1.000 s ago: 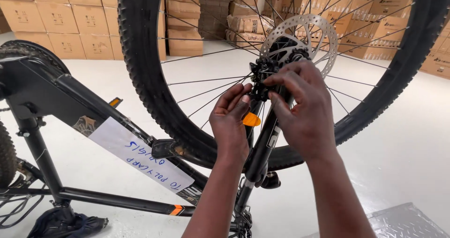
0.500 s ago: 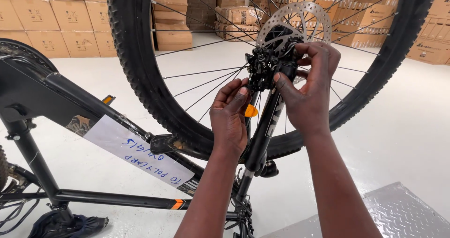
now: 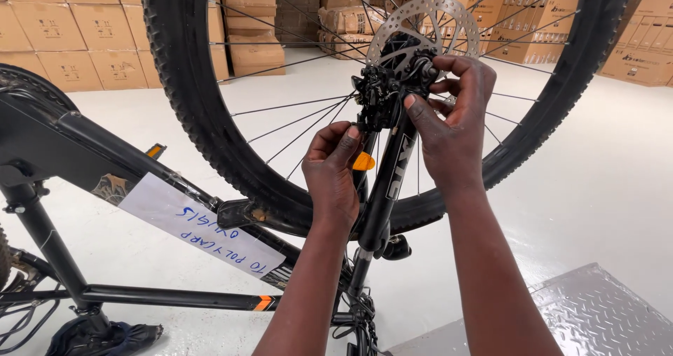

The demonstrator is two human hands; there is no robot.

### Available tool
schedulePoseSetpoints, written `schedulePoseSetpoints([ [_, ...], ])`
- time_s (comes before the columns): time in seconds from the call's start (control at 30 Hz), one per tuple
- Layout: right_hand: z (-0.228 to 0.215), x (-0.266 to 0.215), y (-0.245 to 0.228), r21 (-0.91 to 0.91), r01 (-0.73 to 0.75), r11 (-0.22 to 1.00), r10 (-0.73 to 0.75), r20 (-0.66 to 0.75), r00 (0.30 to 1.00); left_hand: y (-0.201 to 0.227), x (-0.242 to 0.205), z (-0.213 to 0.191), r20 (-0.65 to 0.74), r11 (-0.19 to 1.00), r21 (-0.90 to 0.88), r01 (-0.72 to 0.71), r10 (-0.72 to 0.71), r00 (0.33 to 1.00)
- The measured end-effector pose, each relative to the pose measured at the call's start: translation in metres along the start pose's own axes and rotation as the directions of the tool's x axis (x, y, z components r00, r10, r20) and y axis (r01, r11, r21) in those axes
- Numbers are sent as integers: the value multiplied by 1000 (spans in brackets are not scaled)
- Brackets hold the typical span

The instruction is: The person attaches a disc brake caliper to the front fork of a bicycle using a hex key. They then route the brake cable through the caliper and tighten the cable anchor bolt to secure the brake line.

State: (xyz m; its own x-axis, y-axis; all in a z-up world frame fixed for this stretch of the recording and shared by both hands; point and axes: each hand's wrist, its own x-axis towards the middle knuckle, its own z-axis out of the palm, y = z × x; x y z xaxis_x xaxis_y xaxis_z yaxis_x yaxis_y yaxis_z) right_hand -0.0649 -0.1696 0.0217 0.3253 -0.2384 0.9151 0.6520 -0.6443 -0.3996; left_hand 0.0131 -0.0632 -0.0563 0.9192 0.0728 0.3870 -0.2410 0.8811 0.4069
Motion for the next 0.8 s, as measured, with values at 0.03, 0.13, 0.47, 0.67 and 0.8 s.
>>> schedulePoseSetpoints([
  [0.03, 0, 0, 6, -2, -1, 1000, 1, -2, 1000, -2, 0, -2, 2, 1000, 0, 2, -2, 1000],
  [0.13, -1, 1, 17, 63, -12, 998, 12, 1, 1000, -5, 1, -5, 29, 987, 141, -84, 80, 996],
  [0.47, 1, 1, 17, 118, -12, 993, 14, -10, 1000, 8, -3, 2, 71, 969, 204, -138, 126, 990],
  [0.67, 2, -1, 14, 132, -7, 991, 10, -21, 1000, 6, -1, -2, 70, 957, 242, -158, 145, 987],
  [0.8, 2, 0, 14, 140, -9, 990, 14, -29, 999, 7, -4, 2, 54, 948, 268, -175, 166, 985],
])
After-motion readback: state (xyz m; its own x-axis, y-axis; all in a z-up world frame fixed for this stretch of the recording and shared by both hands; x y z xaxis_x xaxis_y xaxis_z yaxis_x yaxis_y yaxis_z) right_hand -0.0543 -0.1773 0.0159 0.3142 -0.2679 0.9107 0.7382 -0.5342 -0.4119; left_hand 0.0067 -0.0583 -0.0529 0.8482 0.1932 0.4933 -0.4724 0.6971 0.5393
